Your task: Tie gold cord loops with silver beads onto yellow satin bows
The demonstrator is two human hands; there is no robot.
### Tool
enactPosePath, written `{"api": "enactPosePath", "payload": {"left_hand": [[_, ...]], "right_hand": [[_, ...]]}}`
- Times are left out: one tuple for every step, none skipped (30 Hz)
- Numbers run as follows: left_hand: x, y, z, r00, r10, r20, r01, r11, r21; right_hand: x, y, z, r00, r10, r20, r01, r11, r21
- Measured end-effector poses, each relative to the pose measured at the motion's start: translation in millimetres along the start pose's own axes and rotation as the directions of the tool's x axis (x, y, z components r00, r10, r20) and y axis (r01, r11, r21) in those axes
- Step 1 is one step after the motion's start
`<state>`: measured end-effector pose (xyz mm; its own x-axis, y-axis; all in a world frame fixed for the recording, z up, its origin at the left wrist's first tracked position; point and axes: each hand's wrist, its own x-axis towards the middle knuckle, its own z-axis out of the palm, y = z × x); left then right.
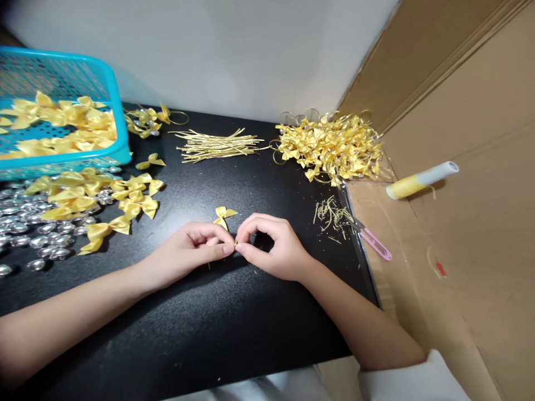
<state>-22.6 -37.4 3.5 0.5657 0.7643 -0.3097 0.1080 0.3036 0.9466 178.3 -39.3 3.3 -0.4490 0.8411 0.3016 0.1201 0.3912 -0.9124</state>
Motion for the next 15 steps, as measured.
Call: {"api": "enactPosePath", "payload": {"left_hand": [[-1, 1, 0.4, 1.0, 0.004, 0.0, -0.004, 1.0, 0.005], [-1, 1, 0.3, 1.0, 0.008, 0.002, -0.008, 1.0, 0.014], [-1, 2, -0.2, 1.0, 0.011, 0.007, -0.011, 1.0, 0.029], [-2, 4, -1.2, 1.0, 0.008, 0.009, -0.009, 0.999, 0.049], [-1, 5, -2.5, 1.0, 0.001, 0.01, -0.002, 0.997, 0.073], [-1, 7, -4.1, 1.0, -0.008, 0.014, 0.006, 0.995, 0.096], [0, 9, -5.8, 1.0, -0.015, 0.02, 0.013, 0.993, 0.116], [0, 11, -7.4, 0.999, -0.02, 0.032, 0.016, 0.991, 0.13], [1, 13, -8.9, 0.999, -0.022, 0.046, 0.015, 0.991, 0.136], [2, 14, -10.0, 0.998, -0.021, 0.06, 0.013, 0.991, 0.136], [3, 15, -10.7, 0.997, -0.02, 0.069, 0.011, 0.991, 0.133], [3, 15, -11.0, 0.997, -0.022, 0.072, 0.012, 0.991, 0.13], [4, 14, -11.0, 0.997, -0.027, 0.072, 0.018, 0.991, 0.129], [3, 14, -10.6, 0.997, -0.036, 0.071, 0.027, 0.991, 0.129], [3, 12, -10.2, 0.997, -0.046, 0.067, 0.037, 0.991, 0.129]], "right_hand": [[0, 0, -1, 1.0, 0.002, 0.007, -0.002, 1.0, 0.005], [0, -1, -1, 1.0, 0.004, 0.01, -0.004, 1.0, 0.008], [0, -1, -1, 1.0, 0.004, 0.013, -0.004, 1.0, 0.012], [0, -1, -1, 1.0, 0.005, 0.013, -0.005, 1.0, 0.016], [0, -1, -1, 1.0, 0.006, 0.014, -0.007, 1.0, 0.019], [0, -2, -1, 1.0, 0.011, 0.014, -0.011, 1.0, 0.02], [0, -2, 0, 1.0, 0.017, 0.015, -0.017, 1.0, 0.022], [0, -1, 0, 1.0, 0.026, 0.016, -0.026, 0.999, 0.025], [0, -1, 1, 0.999, 0.038, 0.015, -0.038, 0.999, 0.027], [0, -1, 1, 0.999, 0.051, 0.016, -0.051, 0.998, 0.028], [0, 0, 1, 0.998, 0.064, 0.019, -0.065, 0.997, 0.029], [0, 0, 2, 0.997, 0.079, 0.023, -0.079, 0.996, 0.028], [0, 1, 2, 0.995, 0.091, 0.028, -0.092, 0.995, 0.027], [0, 1, 2, 0.994, 0.101, 0.033, -0.102, 0.994, 0.026], [0, 1, 2, 0.993, 0.109, 0.036, -0.11, 0.994, 0.026]]}}
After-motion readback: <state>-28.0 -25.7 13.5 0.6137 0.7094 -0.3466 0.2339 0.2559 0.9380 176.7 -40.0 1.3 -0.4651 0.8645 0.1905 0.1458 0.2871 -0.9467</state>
